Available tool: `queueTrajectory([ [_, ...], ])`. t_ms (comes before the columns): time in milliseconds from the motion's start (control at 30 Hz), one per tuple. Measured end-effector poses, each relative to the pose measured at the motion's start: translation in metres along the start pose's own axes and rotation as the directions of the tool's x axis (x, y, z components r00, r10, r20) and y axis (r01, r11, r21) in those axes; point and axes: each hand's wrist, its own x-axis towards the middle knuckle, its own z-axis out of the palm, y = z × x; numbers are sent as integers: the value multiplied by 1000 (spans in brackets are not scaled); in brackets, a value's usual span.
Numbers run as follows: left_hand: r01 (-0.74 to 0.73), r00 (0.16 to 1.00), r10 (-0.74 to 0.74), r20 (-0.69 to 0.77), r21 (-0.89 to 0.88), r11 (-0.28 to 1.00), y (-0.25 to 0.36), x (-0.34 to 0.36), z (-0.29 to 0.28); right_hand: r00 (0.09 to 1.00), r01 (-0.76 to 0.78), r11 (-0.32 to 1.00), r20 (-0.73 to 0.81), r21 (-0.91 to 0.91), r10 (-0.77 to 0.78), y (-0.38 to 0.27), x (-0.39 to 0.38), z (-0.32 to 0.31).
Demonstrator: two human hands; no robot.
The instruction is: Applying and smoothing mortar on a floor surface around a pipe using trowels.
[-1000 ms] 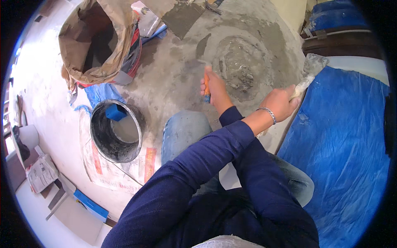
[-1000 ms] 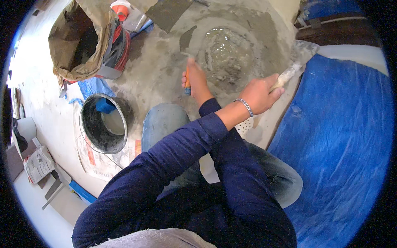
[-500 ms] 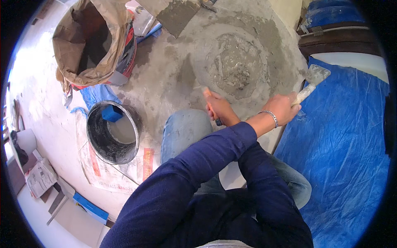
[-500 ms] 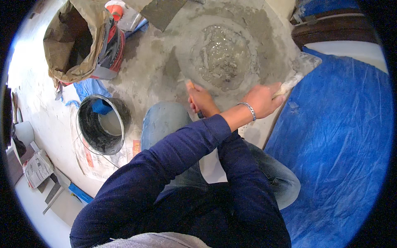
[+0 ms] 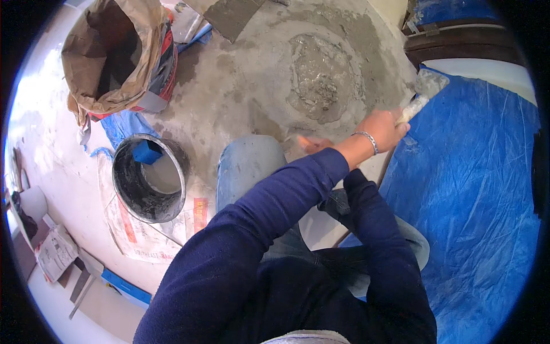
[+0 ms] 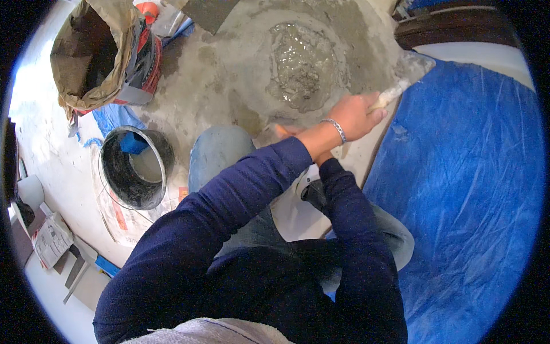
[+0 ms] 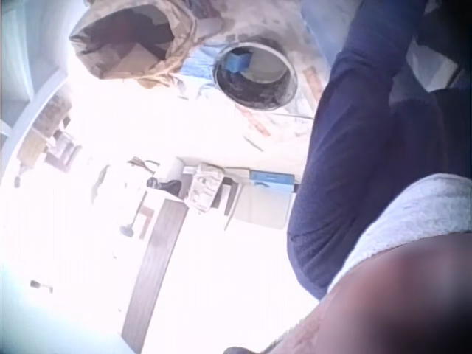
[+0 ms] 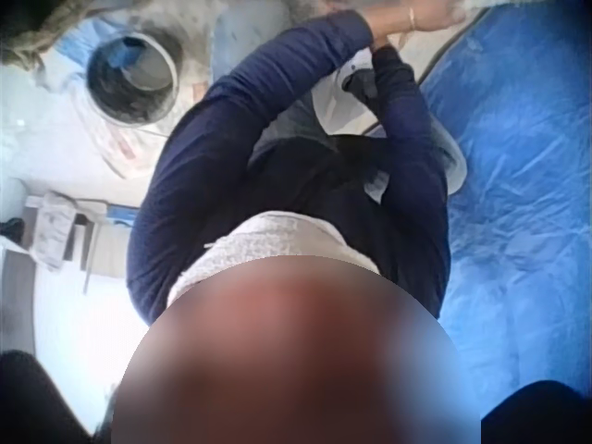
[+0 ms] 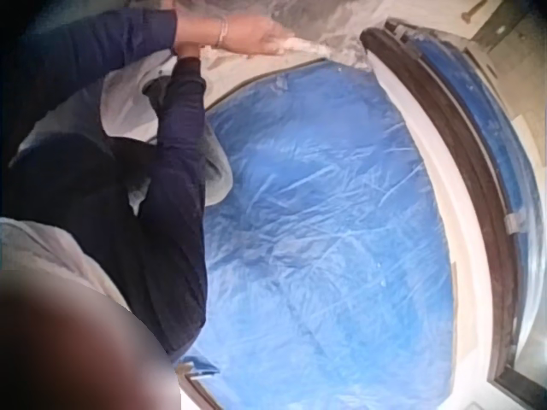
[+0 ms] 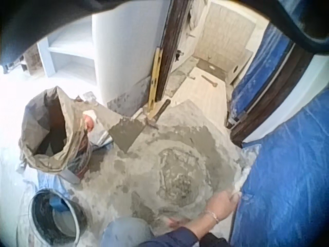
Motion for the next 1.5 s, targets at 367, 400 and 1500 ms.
queueTrajectory([
  [367,19,963,-105,-249,-324,946,-5,20,-90,980,-78,978,168,-193,112,-15,-45,-102],
  [400,12,952,-132,-278,-395,919,-11,18,-104,963,-68,935,224,-347,153,-20,-51,-103],
  [1500,116,856,-329,-399,-473,874,-64,20,-152,986,1,748,127,-664,110,26,20,-219],
])
